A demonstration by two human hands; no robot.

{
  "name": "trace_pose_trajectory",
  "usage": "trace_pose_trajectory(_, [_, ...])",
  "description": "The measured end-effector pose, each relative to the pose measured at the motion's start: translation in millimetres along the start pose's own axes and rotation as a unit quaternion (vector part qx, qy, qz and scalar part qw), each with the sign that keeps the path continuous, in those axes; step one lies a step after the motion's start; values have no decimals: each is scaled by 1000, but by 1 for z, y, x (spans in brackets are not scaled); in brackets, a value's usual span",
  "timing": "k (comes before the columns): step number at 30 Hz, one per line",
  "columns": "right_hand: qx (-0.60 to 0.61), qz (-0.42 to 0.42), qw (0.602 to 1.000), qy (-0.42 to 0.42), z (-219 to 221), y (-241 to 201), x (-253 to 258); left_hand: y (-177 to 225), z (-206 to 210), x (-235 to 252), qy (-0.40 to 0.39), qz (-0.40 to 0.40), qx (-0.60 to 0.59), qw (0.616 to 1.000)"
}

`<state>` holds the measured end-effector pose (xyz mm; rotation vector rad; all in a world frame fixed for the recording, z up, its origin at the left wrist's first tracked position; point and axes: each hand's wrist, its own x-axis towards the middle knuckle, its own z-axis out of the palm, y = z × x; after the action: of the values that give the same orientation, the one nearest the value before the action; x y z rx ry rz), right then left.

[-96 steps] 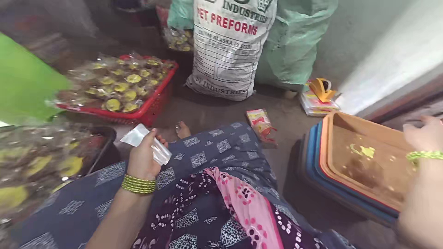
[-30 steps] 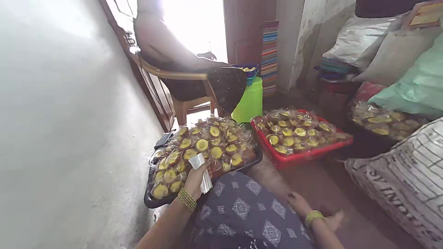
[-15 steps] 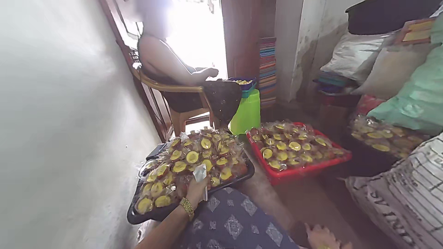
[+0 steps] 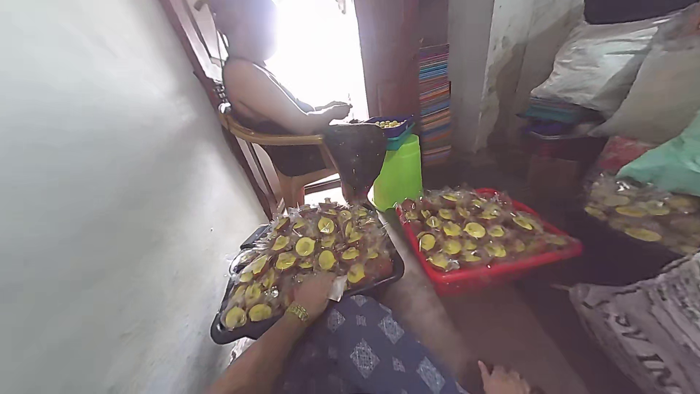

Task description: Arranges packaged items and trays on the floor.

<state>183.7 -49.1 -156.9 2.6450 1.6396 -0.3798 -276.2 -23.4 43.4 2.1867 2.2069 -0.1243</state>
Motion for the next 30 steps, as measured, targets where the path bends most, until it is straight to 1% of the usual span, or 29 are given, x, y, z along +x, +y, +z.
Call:
trace_pose_trajectory(2, [-8,-2,1000,-6,-3,-1,0,2,-5,5,-20,12,21,1000])
trace_pose_trajectory(5, [-16,4,1000,-19,-1,-2,1,8,-7,4,-26,-4,25,999])
trace_pose_trajectory(9, [-14,-4,999,-33,0,-4,4,7,0,3,0,-26,7,1000])
trace_pose_trajectory(14, [15,-9,998,-60,-9,-6,2,4,8,3,31,-22,-5,999])
trace_pose_trajectory(17, [35,-4,997,-64,-12,-7,1,7,6,-1,32,-12,10,999])
trace_pose_trajectory(18, [44,-2,996,-83,-12,-9,0,6,7,-5,24,-9,4,1000])
trace_pose_trajectory(20, [112,-3,986,-122,-15,-13,3,5,7,-5,15,-3,-3,1000])
trace_pose_trajectory(21, [175,-3,975,-134,-17,-15,6,5,7,-2,14,-2,-3,1000])
trace_pose_trajectory(23, [319,15,938,-139,-24,-22,8,7,3,0,21,-12,-1,1000])
trace_pose_trajectory(25, [400,34,906,-134,-32,-22,5,13,1,-1,23,-33,2,999])
trace_pose_trajectory(27, [410,34,903,-122,-38,-18,0,21,-5,-4,13,-49,11,999])
trace_pose_trajectory(30, [355,11,929,-108,-45,-13,-6,20,-6,-5,7,-48,7,999])
